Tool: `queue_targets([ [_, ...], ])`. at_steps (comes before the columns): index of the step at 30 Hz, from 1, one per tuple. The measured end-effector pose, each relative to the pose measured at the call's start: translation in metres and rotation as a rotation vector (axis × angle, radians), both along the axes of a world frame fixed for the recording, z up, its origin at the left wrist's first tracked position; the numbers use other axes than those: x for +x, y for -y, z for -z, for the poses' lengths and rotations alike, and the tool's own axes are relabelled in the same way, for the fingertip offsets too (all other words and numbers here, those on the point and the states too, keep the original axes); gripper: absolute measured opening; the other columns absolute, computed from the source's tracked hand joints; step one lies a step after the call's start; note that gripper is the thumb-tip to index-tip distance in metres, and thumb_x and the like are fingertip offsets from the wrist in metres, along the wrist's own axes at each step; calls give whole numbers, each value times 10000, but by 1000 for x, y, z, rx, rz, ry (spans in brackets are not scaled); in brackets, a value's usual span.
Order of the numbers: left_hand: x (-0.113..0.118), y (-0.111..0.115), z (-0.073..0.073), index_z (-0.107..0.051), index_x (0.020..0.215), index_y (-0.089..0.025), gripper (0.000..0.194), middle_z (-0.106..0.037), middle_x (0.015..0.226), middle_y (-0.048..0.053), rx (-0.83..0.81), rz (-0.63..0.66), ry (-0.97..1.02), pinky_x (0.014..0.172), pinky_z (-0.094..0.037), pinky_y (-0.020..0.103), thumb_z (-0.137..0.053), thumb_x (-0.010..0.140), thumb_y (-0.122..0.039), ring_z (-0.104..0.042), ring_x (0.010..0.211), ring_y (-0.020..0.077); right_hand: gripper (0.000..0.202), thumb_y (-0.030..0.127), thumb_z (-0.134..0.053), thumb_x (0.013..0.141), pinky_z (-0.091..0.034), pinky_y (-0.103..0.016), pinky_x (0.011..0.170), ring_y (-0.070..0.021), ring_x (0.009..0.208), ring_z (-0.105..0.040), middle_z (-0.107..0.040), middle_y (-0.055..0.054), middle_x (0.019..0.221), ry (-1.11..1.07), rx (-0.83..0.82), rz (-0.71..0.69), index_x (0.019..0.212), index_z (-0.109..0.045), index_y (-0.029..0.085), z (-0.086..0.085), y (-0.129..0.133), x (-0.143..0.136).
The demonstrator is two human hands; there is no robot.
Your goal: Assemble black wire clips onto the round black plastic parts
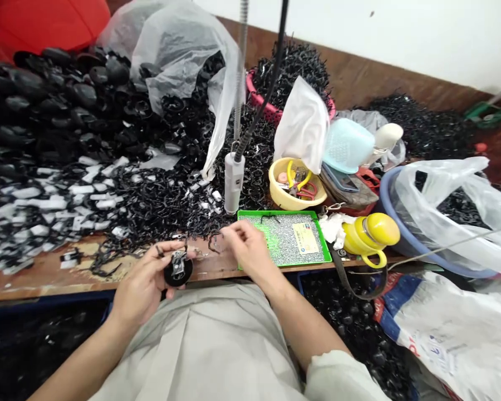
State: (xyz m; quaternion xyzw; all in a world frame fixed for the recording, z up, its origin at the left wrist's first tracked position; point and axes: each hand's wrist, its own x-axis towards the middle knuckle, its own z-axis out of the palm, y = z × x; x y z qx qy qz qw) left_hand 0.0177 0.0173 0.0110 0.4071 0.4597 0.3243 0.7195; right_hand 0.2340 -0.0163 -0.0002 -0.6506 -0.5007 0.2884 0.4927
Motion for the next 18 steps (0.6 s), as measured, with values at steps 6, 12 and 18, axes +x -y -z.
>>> queue_targets([
  [6, 16, 3, 1, -465, 1062, -222, 303, -675, 865, 37, -112, 82, 63, 332, -351, 178, -569, 840, -401, -577, 480, 124, 379, 487, -492, 922, -367, -297, 635, -200, 668, -598, -690, -91, 744, 674, -371, 324, 834, -667, 163, 9, -4, 91],
  [12, 22, 10, 15, -515, 986, -219, 295, -640, 811, 18, -64, 160, -106, 333, -325, 162, -587, 822, -454, -557, 505, 115, 318, 426, -472, 934, -325, -308, 617, -241, 765, -661, -735, -120, 852, 890, -531, 264, 912, -680, 186, 24, -16, 90],
  [18, 17, 11, 19, -546, 928, -227, 307, -630, 840, 21, -97, 132, -51, 334, -329, 178, -597, 799, -500, -546, 520, 116, 231, 394, -481, 894, -295, -284, 561, -197, 635, -621, -691, -40, 685, 817, -478, 40, 817, -621, 228, 30, -4, 94],
])
